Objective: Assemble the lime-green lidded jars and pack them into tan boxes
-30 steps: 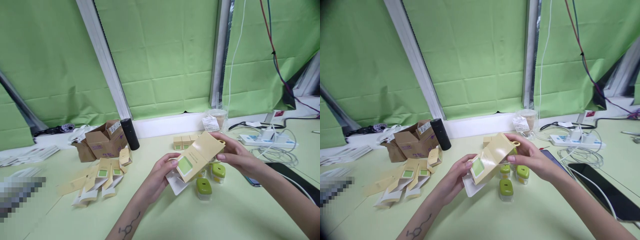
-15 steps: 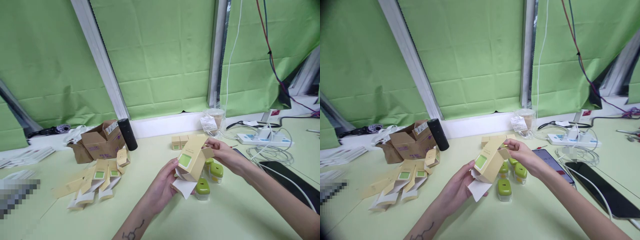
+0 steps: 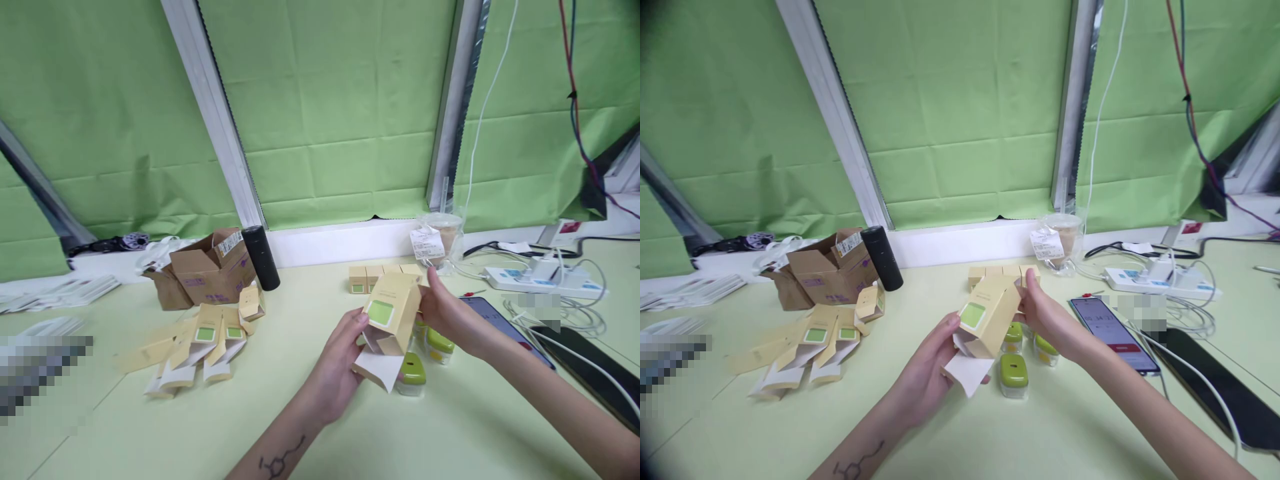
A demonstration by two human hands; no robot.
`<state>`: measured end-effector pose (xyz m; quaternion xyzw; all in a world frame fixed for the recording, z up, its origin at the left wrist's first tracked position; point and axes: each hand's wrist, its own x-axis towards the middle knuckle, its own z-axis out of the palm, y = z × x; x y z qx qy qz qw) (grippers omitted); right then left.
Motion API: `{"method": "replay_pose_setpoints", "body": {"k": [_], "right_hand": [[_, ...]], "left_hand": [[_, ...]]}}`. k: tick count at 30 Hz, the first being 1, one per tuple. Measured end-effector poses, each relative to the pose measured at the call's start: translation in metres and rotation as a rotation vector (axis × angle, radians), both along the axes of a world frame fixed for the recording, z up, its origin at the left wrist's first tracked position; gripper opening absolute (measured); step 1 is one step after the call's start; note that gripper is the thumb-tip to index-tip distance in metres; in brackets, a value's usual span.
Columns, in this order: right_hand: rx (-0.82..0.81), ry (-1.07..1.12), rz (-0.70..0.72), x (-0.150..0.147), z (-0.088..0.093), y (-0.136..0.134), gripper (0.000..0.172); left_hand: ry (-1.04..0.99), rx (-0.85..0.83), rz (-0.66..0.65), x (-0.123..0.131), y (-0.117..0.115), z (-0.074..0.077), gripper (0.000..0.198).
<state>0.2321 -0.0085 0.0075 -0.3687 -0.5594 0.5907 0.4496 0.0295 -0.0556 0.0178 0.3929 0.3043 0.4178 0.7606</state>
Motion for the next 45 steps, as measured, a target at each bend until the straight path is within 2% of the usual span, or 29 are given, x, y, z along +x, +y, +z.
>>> {"method": "replay_pose_setpoints", "body": {"k": [2, 4, 5, 8, 10, 12, 14, 17, 19, 22, 27, 34, 40, 45], "right_hand": [[0.086, 0.024, -0.087, -0.003, -0.002, 0.000, 0.059], [0.238, -0.034, -0.145, -0.006, -0.003, -0.004, 0.060], [0.322, -0.084, -0.129, -0.008, -0.004, -0.008, 0.066], [0.498, -0.282, 0.006, -0.014, -0.004, -0.023, 0.097], [0.581, -0.424, -0.009, -0.020, -0.005, -0.031, 0.115], [0.680, -0.541, -0.082, -0.025, -0.005, -0.036, 0.121], [0.760, -0.591, -0.140, -0.029, -0.006, -0.038, 0.108], [0.799, -0.553, -0.165, -0.031, -0.005, -0.038, 0.080], [0.813, -0.513, -0.167, -0.030, -0.005, -0.039, 0.073], [0.840, -0.475, -0.164, -0.028, -0.004, -0.042, 0.065], [0.948, -0.423, -0.196, -0.031, -0.005, -0.045, 0.031], [0.992, -0.374, -0.179, -0.032, -0.006, -0.047, 0.031], [1.050, -0.404, -0.133, -0.033, 0.003, -0.048, 0.028], [1.083, -0.410, -0.144, -0.030, 0.007, -0.049, 0.028]], "left_hand": [[0.059, 0.046, 0.141, 0.000, -0.001, 0.001, 0.041], [0.055, 0.057, 0.222, 0.001, -0.001, 0.001, 0.047], [0.033, 0.057, 0.240, 0.001, -0.001, 0.002, 0.050], [-0.037, 0.089, 0.253, 0.002, -0.002, 0.004, 0.053], [-0.082, 0.118, 0.249, 0.003, -0.004, 0.005, 0.051], [-0.122, 0.124, 0.250, 0.004, -0.005, 0.005, 0.048], [-0.145, 0.109, 0.252, 0.004, -0.006, 0.004, 0.045], [-0.150, 0.096, 0.225, 0.003, -0.006, 0.003, 0.041], [-0.138, 0.100, 0.214, 0.002, -0.006, 0.004, 0.043], [-0.138, 0.100, 0.203, 0.001, -0.008, 0.007, 0.052], [-0.237, 0.129, 0.117, 0.002, -0.012, 0.011, 0.075], [-0.208, 0.189, 0.124, 0.003, -0.014, 0.011, 0.072], [-0.131, 0.223, 0.162, 0.002, -0.014, 0.008, 0.070], [-0.094, 0.273, 0.126, -0.001, -0.012, 0.005, 0.082]]}}
